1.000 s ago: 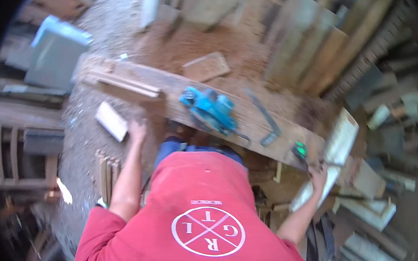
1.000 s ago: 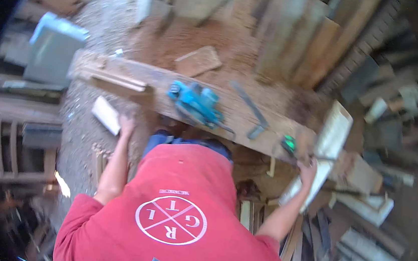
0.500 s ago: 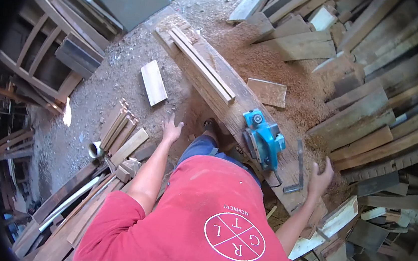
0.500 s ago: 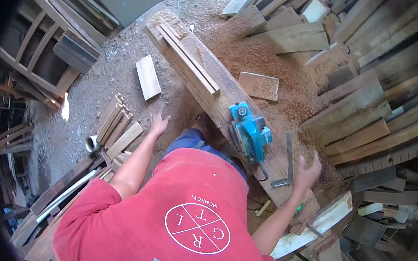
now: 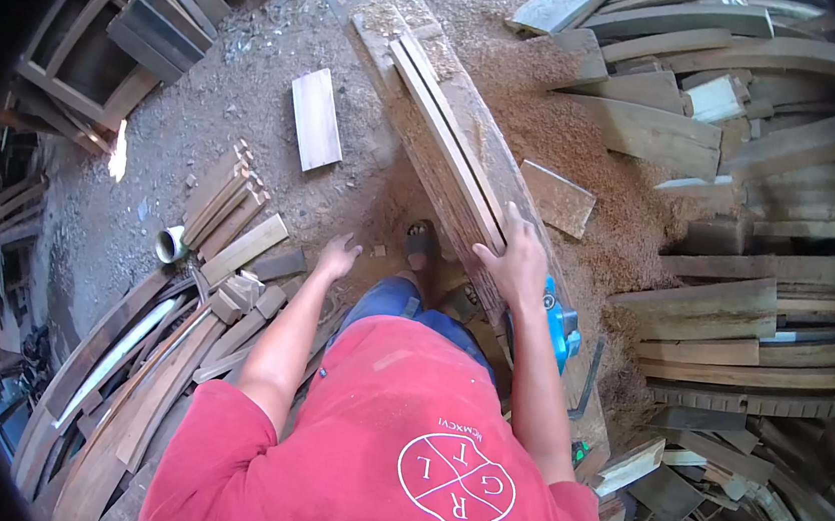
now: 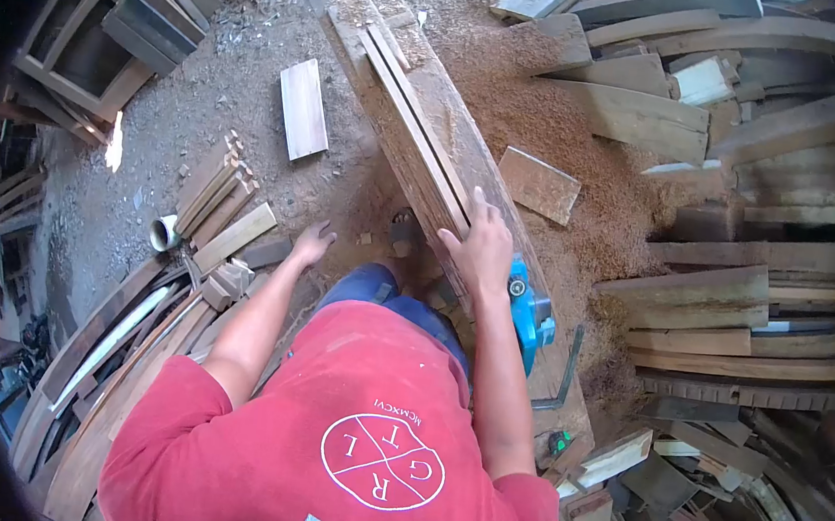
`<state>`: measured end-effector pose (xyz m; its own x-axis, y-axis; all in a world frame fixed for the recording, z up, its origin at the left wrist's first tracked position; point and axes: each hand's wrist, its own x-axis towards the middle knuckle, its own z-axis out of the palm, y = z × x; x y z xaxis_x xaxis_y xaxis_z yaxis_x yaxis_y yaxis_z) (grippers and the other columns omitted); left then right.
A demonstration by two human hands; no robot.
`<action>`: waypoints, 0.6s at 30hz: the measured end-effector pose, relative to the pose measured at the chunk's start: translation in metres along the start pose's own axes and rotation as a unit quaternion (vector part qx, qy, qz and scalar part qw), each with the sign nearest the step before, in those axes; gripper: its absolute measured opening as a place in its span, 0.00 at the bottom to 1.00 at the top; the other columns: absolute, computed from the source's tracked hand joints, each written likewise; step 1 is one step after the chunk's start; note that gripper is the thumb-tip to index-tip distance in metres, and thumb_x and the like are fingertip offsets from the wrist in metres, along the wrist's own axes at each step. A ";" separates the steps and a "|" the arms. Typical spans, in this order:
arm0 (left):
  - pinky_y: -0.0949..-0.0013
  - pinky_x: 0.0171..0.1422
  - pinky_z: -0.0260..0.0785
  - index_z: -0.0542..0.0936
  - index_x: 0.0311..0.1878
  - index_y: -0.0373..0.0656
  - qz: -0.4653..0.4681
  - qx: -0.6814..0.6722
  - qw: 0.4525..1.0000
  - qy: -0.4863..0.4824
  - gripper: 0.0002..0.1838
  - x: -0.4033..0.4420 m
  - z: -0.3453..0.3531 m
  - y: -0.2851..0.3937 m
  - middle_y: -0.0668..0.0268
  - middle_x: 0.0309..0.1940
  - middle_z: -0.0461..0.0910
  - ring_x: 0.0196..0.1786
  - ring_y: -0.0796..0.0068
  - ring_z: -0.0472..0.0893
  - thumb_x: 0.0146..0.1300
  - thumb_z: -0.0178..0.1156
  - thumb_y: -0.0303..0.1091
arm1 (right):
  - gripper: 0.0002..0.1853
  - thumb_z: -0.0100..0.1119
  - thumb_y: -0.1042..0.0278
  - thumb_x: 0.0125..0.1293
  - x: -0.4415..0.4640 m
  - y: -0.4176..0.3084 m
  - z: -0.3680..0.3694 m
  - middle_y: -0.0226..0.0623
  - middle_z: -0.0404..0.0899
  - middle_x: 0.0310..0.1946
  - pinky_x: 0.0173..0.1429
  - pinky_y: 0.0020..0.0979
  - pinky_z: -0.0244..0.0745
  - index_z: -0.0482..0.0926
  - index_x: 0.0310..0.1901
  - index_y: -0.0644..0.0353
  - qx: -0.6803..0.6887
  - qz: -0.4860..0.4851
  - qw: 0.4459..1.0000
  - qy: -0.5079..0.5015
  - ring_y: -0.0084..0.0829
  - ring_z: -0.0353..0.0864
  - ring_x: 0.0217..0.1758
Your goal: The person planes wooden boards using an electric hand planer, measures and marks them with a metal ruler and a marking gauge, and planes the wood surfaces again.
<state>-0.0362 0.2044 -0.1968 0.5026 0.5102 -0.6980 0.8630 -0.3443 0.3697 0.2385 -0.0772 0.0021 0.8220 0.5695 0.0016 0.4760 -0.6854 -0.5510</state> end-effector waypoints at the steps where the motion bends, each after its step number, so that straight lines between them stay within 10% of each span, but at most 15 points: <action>1: 0.54 0.86 0.60 0.74 0.79 0.45 0.009 -0.047 0.999 -0.010 0.34 0.002 -0.008 0.011 0.39 0.78 0.69 0.82 0.45 0.69 0.75 0.64 0.49 | 0.32 0.77 0.58 0.62 0.008 0.009 0.023 0.55 0.86 0.50 0.57 0.52 0.81 0.78 0.66 0.59 -0.014 0.032 0.998 -0.055 0.57 0.87 0.53; 6: 0.56 0.77 0.72 0.70 0.80 0.38 0.118 -0.284 0.951 0.020 0.35 0.023 -0.036 0.098 0.45 0.77 0.73 0.78 0.55 0.75 0.79 0.62 0.49 | 0.27 0.74 0.60 0.63 0.011 -0.046 -0.014 0.55 0.89 0.41 0.49 0.52 0.84 0.79 0.62 0.60 -0.106 0.092 0.975 -0.172 0.57 0.90 0.42; 13: 0.48 0.82 0.65 0.55 0.87 0.47 0.109 -0.725 0.603 -0.315 0.50 -0.027 -0.096 0.271 0.54 0.81 0.67 0.80 0.59 0.70 0.76 0.53 0.72 | 0.36 0.77 0.60 0.60 0.024 -0.150 -0.096 0.57 0.90 0.46 0.50 0.50 0.85 0.78 0.70 0.60 -0.021 -0.029 0.999 -0.008 0.56 0.91 0.44; 18: 0.35 0.78 0.70 0.72 0.76 0.47 0.097 -0.727 0.628 -0.258 0.49 -0.037 -0.144 0.302 0.51 0.68 0.79 0.70 0.52 0.80 0.75 0.36 0.81 | 0.42 0.83 0.55 0.56 0.055 -0.174 -0.102 0.48 0.91 0.45 0.56 0.45 0.84 0.76 0.69 0.63 0.117 -0.081 0.988 0.056 0.49 0.92 0.48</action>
<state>0.2131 0.1946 0.0289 0.8462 0.1168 -0.5199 0.1106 0.9159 0.3858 0.2331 0.0272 0.1833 0.7761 0.6008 0.1915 0.5301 -0.4572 -0.7142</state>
